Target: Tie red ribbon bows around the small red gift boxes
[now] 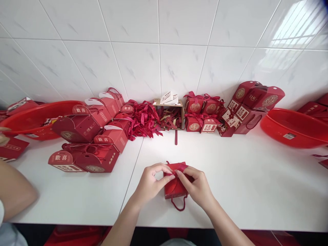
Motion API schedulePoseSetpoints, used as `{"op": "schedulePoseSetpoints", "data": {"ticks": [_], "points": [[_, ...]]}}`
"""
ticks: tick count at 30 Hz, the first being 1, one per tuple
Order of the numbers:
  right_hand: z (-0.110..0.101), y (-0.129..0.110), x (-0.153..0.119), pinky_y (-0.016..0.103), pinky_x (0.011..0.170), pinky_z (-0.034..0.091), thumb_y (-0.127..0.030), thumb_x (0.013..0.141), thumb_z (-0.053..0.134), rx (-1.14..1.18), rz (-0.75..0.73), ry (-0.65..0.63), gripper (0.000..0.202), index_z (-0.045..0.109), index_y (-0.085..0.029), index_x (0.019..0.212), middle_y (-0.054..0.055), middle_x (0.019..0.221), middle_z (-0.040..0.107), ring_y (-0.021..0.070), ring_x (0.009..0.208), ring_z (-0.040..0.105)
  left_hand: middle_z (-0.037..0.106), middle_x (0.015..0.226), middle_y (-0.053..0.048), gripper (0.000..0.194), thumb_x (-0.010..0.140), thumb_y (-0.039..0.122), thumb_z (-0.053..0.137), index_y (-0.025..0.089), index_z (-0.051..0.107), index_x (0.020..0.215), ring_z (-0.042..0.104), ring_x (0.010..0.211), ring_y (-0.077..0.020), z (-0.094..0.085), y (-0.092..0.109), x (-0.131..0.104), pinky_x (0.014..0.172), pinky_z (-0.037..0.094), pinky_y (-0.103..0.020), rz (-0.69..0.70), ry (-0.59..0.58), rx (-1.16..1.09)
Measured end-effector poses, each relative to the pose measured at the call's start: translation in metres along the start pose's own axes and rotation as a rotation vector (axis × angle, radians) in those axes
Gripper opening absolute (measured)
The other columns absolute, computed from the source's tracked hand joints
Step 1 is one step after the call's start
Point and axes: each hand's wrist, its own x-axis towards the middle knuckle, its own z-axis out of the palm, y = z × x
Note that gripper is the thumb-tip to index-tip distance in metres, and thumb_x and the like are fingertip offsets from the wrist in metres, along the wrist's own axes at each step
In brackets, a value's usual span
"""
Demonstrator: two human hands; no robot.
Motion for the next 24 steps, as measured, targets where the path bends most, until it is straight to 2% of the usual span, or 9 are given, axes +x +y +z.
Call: {"op": "schedulePoseSetpoints", "data": {"ticks": [3, 6, 10, 13, 16, 18, 21, 24], "points": [[0.006, 0.006, -0.001, 0.025, 0.048, 0.037, -0.039, 0.086, 0.057, 0.079, 0.058, 0.08, 0.02, 0.046, -0.023, 0.082, -0.002, 0.059, 0.059, 0.0129, 0.05, 0.048, 0.07, 0.096, -0.005, 0.011, 0.088, 0.027, 0.056, 0.021, 0.058, 0.079, 0.065, 0.094, -0.0191, 0.008, -0.005, -0.008, 0.087, 0.05, -0.033, 0.0, 0.018, -0.02], [0.01, 0.009, -0.003, 0.024, 0.047, 0.038, -0.037, 0.086, 0.059, 0.084, 0.057, 0.145, 0.025, 0.037, -0.025, 0.086, -0.006, 0.058, 0.058, 0.0121, 0.048, 0.047, 0.069, 0.093, -0.003, 0.007, 0.086, 0.024, 0.058, 0.022, 0.054, 0.081, 0.065, 0.092, -0.0186, 0.014, -0.009, -0.01, 0.086, 0.05, -0.032, 0.053, 0.041, 0.039], [0.008, 0.007, -0.004, 0.027, 0.056, 0.046, -0.033, 0.088, 0.057, -0.05, -0.027, 0.164, 0.012, 0.056, -0.022, 0.09, 0.0, 0.068, 0.063, 0.0145, 0.058, 0.056, 0.069, 0.09, -0.001, 0.009, 0.084, 0.015, 0.055, 0.023, 0.051, 0.08, 0.065, 0.088, -0.0167, 0.02, -0.014, -0.011, 0.082, 0.051, -0.029, 0.103, 0.107, 0.115], [0.005, 0.007, -0.005, 0.029, 0.059, 0.05, -0.034, 0.09, 0.053, -0.134, -0.11, 0.136, 0.022, 0.07, -0.021, 0.086, 0.008, 0.086, 0.062, 0.0176, 0.07, 0.061, 0.069, 0.086, 0.0, 0.012, 0.084, 0.011, 0.051, 0.023, 0.051, 0.079, 0.067, 0.085, -0.0154, 0.023, -0.016, -0.011, 0.08, 0.051, -0.027, 0.125, 0.173, 0.148], [0.005, 0.011, -0.007, 0.03, 0.053, 0.049, -0.035, 0.089, 0.056, -0.157, -0.12, 0.102, 0.023, 0.075, -0.022, 0.092, 0.009, 0.091, 0.058, 0.0157, 0.063, 0.056, 0.069, 0.083, 0.002, 0.014, 0.083, 0.01, 0.051, 0.023, 0.051, 0.077, 0.068, 0.084, -0.0147, 0.025, -0.015, -0.011, 0.077, 0.052, -0.025, 0.158, 0.224, 0.157], [0.005, 0.014, -0.008, 0.031, 0.055, 0.05, -0.035, 0.088, 0.057, -0.12, -0.098, 0.094, 0.022, 0.075, -0.022, 0.091, 0.009, 0.093, 0.058, 0.0163, 0.065, 0.056, 0.07, 0.084, 0.002, 0.016, 0.083, 0.008, 0.05, 0.023, 0.052, 0.077, 0.068, 0.087, -0.0145, 0.025, -0.015, -0.011, 0.077, 0.052, -0.024, 0.175, 0.238, 0.135], [0.004, 0.015, -0.01, 0.038, 0.073, 0.054, -0.037, 0.086, 0.06, -0.052, -0.024, 0.092, 0.021, 0.075, -0.022, 0.082, 0.012, 0.109, 0.058, 0.0253, 0.095, 0.059, 0.07, 0.084, 0.002, 0.016, 0.083, 0.007, 0.051, 0.023, 0.053, 0.078, 0.068, 0.087, -0.0143, 0.027, -0.016, -0.009, 0.077, 0.052, -0.023, 0.169, 0.249, 0.112], [0.002, 0.014, -0.008, 0.049, 0.101, 0.041, -0.041, 0.085, 0.061, 0.001, 0.031, 0.045, 0.022, 0.074, -0.024, 0.079, 0.011, 0.135, 0.05, 0.0324, 0.129, 0.041, 0.068, 0.08, 0.002, 0.015, 0.083, 0.008, 0.052, 0.022, 0.055, 0.079, 0.067, 0.082, -0.0141, 0.03, -0.019, -0.006, 0.076, 0.052, -0.025, 0.158, 0.251, 0.078]]}}
